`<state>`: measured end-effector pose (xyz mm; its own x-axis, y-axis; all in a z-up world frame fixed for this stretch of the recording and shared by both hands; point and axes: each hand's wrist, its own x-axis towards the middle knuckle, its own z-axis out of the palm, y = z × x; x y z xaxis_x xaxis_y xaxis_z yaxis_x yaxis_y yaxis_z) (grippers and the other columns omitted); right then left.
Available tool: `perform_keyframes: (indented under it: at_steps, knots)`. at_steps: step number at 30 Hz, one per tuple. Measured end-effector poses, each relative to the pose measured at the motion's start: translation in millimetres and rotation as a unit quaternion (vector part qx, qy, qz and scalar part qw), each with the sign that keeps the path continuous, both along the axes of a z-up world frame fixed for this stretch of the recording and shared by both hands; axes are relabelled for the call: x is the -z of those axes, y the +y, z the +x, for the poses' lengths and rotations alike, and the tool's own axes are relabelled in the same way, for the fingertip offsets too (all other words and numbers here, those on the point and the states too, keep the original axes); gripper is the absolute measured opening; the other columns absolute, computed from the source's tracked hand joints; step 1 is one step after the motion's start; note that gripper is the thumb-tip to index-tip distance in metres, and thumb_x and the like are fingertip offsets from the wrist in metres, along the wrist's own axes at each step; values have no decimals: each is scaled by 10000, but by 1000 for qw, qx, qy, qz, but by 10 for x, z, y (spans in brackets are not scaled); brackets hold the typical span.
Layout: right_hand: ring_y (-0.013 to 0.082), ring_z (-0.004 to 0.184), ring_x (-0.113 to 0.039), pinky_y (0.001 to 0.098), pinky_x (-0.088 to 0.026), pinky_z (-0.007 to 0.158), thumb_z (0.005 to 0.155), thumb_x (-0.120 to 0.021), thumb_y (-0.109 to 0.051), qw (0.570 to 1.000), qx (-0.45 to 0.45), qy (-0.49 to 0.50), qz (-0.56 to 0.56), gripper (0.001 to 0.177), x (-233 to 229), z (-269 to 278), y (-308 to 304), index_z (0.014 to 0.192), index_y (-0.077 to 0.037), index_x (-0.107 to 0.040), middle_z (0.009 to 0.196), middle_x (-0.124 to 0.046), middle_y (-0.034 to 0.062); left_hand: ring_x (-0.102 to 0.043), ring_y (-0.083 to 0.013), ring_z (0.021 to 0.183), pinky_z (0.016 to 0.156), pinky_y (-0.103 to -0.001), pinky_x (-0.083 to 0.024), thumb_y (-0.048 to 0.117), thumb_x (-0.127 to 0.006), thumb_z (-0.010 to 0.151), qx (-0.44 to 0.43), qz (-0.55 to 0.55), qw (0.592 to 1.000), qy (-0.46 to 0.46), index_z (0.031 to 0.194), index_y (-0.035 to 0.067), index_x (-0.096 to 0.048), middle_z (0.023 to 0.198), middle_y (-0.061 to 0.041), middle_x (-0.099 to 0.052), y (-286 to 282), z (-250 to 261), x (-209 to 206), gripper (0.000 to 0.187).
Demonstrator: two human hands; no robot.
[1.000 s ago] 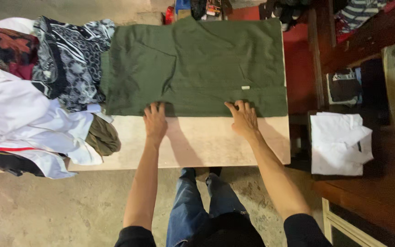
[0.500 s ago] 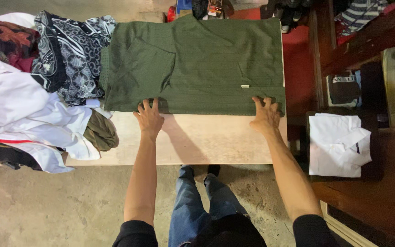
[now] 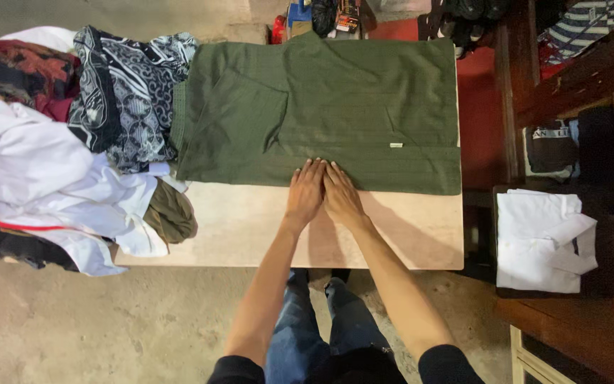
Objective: The person takes a green shirt from a pile, spreads it on a table, and performs a series of folds to create a compact square. They then place the folded shirt into a closet.
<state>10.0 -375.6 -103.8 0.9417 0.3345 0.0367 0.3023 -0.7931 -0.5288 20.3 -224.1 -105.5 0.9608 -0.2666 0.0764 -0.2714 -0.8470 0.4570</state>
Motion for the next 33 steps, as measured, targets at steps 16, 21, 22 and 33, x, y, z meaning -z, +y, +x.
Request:
perform_keyframes:
  at_steps: [16, 21, 22, 33]
  knots:
    - [331, 1569, -82, 554, -49, 1249, 1055, -310, -577, 971, 124, 31, -204, 708, -98, 48, -1297, 1656, -229, -171, 1724, -92, 94, -25, -438, 1563, 1194, -721, -53, 708, -535, 923, -43, 128, 989, 64, 1635, 307, -238, 1721, -96, -84, 119, 77, -263, 869]
    - [297, 1583, 12, 512, 12, 1269, 1027, -186, -640, 964, 174, 93, -178, 735, -128, -77, -1990, 1656, -276, -74, 1728, 19, 49, -12, -417, 1572, 1187, -740, -39, 710, -530, 918, -52, 127, 987, 86, 1640, 328, -228, 1732, -67, -80, 93, 50, -369, 871]
    - [286, 1587, 14, 507, 17, 1275, 1023, -184, -644, 964, 175, 91, -179, 738, -188, -107, -2100, 1655, -278, -77, 1728, 18, 40, -10, -417, 1571, 1185, -741, -37, 710, -532, 916, -52, 123, 987, 89, 1638, 333, -227, 1732, -65, -80, 94, 50, -395, 870]
    - [334, 1625, -59, 493, -39, 1314, 1120, -449, -323, 967, 122, -88, -204, 669, -21, -32, -1225, 1694, -107, -180, 1763, -70, 144, -11, -310, 1614, 1288, -571, -81, 288, -561, 1057, 32, 130, 987, -88, 1670, 157, -246, 1763, -93, -27, -932, -100, 68, 701]
